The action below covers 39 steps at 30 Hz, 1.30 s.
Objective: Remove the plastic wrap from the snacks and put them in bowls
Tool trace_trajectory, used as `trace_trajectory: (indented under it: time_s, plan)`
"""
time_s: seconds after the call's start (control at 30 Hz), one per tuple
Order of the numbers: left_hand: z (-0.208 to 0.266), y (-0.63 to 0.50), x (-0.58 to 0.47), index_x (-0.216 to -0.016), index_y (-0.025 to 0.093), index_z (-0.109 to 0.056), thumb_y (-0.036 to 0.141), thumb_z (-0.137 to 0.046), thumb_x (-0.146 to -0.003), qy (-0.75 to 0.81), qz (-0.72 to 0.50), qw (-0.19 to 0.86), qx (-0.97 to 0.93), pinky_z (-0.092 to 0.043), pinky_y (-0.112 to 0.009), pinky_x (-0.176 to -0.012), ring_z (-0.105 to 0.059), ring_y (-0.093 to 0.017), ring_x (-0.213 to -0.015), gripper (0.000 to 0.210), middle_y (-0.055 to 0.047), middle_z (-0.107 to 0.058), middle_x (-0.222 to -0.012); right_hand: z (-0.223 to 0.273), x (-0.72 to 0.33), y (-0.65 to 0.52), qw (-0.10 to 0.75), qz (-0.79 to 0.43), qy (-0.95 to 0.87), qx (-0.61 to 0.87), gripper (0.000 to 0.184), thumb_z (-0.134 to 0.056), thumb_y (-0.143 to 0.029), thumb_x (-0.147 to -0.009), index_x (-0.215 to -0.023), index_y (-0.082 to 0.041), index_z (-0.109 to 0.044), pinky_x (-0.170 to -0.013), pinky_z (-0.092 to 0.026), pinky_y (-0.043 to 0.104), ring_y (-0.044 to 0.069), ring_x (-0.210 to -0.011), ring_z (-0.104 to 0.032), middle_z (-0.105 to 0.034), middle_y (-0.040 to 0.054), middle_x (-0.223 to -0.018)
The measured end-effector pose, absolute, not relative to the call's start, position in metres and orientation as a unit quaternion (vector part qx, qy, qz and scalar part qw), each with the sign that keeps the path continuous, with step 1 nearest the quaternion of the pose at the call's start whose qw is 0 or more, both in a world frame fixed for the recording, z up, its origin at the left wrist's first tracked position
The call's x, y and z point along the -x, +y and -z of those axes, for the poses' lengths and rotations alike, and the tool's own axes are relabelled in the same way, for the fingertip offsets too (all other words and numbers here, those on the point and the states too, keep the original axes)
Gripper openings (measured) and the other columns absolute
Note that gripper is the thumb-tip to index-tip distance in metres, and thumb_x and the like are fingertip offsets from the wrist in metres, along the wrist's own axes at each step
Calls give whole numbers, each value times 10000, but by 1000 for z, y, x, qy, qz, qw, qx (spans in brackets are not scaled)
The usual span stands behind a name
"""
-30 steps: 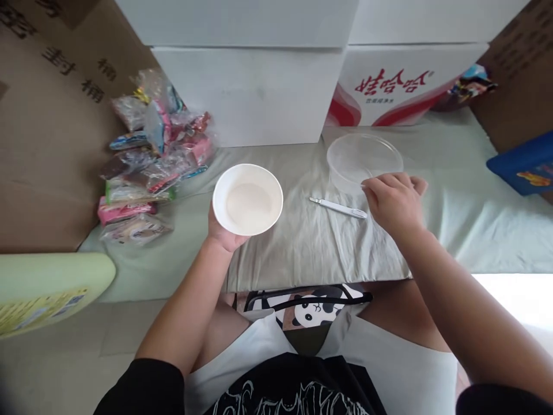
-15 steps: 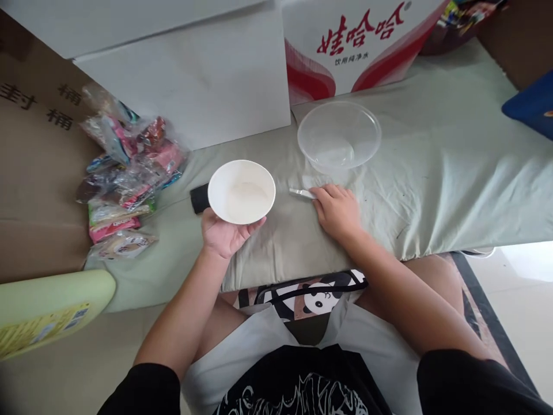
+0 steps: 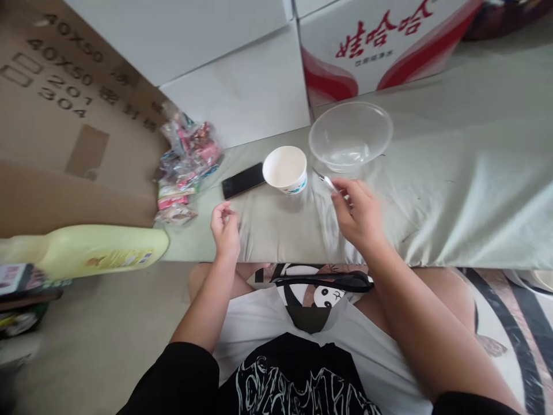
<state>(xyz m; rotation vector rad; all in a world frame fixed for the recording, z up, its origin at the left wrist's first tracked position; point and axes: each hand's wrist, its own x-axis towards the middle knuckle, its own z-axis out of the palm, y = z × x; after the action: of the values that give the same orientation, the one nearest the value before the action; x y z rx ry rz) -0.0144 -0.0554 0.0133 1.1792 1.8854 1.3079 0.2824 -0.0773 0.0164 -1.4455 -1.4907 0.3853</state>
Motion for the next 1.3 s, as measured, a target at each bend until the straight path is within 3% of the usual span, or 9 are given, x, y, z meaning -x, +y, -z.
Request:
trace_trajectory:
  time_s: [0.1,0.47,0.57,0.63,0.7,0.8,1.03,1.13,1.3]
  plan:
    - [-20,-51,77,-1135,197,-609,189,-664,-780,803,-372,55,-462,-408,-411,-1108,-487,-273,-1306,359,-143,-492,-1338,-13,-276,-78,479,-174,-633,583,201,-558,-327,-947,-1088,-273,-691,-682,-574,384,228,-790,-678,-718,66,-910]
    - [-47,-29,140,-1028,154,-673,95,-638,-745,844,-240,-22,-479,-281,-487,-1208,-369,-363,-1431,292,-199,-444,-1435,-8,-254,-75,457,-194,-681,539,195,-567,-276,-922,-1068,-255,-695,-575,-531,323,202,-728,-662,-723,63,-905]
    - [-60,-62,108,-1027,203,-643,155,-611,-748,775,-395,29,-493,-435,-395,-1101,-505,-288,-1326,286,-127,-530,-1363,-11,-256,-77,457,-199,-670,551,195,-567,-291,-924,-1072,-261,-691,-567,-526,324,205,-728,-659,-719,62,-907]
    - [-61,-87,77,-999,246,-626,259,-603,-756,701,-499,202,-467,-540,-326,-862,-625,-232,-1079,244,-67,-629,-1179,-11,-256,-78,455,-207,-665,555,199,-559,-303,-930,-1079,-265,-684,-585,-536,334,210,-738,-663,-719,63,-912]
    - [-55,-100,45,-936,239,-627,338,-607,-717,621,-522,434,-391,-514,-283,-650,-630,-190,-802,241,-49,-658,-978,-10,-252,-79,449,-216,-669,551,207,-548,-302,-934,-1095,-263,-674,-618,-552,348,213,-748,-670,-722,65,-920]
    - [-37,-86,9,-864,216,-626,313,-609,-689,553,-518,567,-323,-408,-228,-524,-526,-134,-595,200,-6,-572,-721,-3,-246,-79,435,-227,-684,539,228,-522,-282,-940,-1123,-253,-654,-672,-562,371,206,-714,-664,-718,60,-891]
    - [17,-13,-13,-952,222,-593,505,-553,-856,541,-459,519,-476,-379,-230,-474,-496,-122,-536,301,11,-528,-708,10,-238,-70,417,-209,-693,549,275,-453,-240,-972,-1135,-237,-675,-706,-536,364,218,-766,-663,-698,46,-812]
    - [34,-12,-7,-1053,230,-563,660,-607,-839,501,-469,422,-592,-478,-252,-572,-581,-131,-668,482,-7,-586,-867,12,-231,-65,430,-194,-700,536,291,-448,-212,-974,-1135,-226,-690,-664,-529,350,203,-703,-647,-675,35,-755]
    - [41,-26,-1,-1371,288,-387,544,-673,-881,458,-430,341,-699,-582,-285,-749,-673,-190,-1019,623,-106,-549,-1341,12,-218,-63,436,-168,-721,512,287,-496,-179,-942,-1150,-251,-680,-559,-504,322,165,-569,-574,-628,5,-686]
